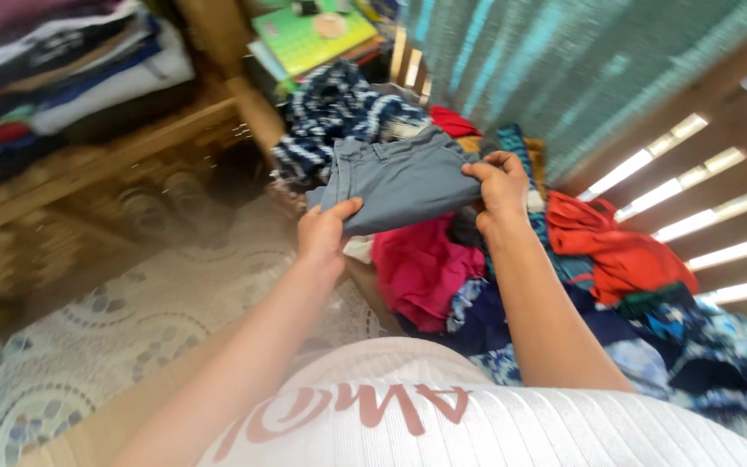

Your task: Folding various items of clothing including shorts and skirts and stacking them.

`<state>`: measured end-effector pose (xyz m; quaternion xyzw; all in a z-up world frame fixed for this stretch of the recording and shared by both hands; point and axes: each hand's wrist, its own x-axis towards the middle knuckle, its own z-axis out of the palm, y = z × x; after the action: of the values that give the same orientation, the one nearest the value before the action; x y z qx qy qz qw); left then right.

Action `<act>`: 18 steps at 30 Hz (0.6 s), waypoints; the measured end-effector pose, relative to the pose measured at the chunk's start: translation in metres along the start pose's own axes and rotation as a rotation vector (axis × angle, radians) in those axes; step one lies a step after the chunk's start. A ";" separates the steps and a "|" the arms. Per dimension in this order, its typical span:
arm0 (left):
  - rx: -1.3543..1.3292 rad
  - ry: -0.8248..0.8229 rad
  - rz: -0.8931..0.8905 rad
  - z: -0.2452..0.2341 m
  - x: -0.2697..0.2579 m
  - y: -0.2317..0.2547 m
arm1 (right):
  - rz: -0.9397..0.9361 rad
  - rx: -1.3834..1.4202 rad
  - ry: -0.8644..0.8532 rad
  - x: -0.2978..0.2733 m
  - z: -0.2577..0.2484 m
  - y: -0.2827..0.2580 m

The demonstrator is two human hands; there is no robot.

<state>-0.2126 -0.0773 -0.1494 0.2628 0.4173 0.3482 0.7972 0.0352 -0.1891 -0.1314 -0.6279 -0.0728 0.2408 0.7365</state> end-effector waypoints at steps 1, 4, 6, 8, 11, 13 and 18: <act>-0.016 0.017 0.016 -0.011 -0.005 0.009 | 0.001 -0.006 -0.028 -0.014 0.017 -0.005; 0.002 0.109 0.158 -0.053 -0.022 0.038 | 0.078 -0.023 -0.145 -0.054 0.072 -0.010; 0.147 0.214 0.256 -0.089 -0.033 0.058 | 0.107 -0.159 -0.196 -0.077 0.111 -0.001; 0.126 0.280 0.324 -0.132 -0.047 0.081 | 0.112 -0.176 -0.322 -0.096 0.155 0.019; 0.162 0.412 0.423 -0.209 -0.076 0.117 | 0.160 -0.194 -0.505 -0.146 0.229 0.054; 0.195 0.511 0.466 -0.270 -0.090 0.142 | 0.204 -0.210 -0.604 -0.187 0.283 0.077; 0.107 0.654 0.517 -0.415 -0.112 0.213 | 0.205 -0.448 -0.799 -0.315 0.417 0.098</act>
<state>-0.6822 0.0216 -0.1576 0.2753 0.5863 0.5798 0.4943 -0.4365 0.0507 -0.0801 -0.6332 -0.3383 0.5138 0.4696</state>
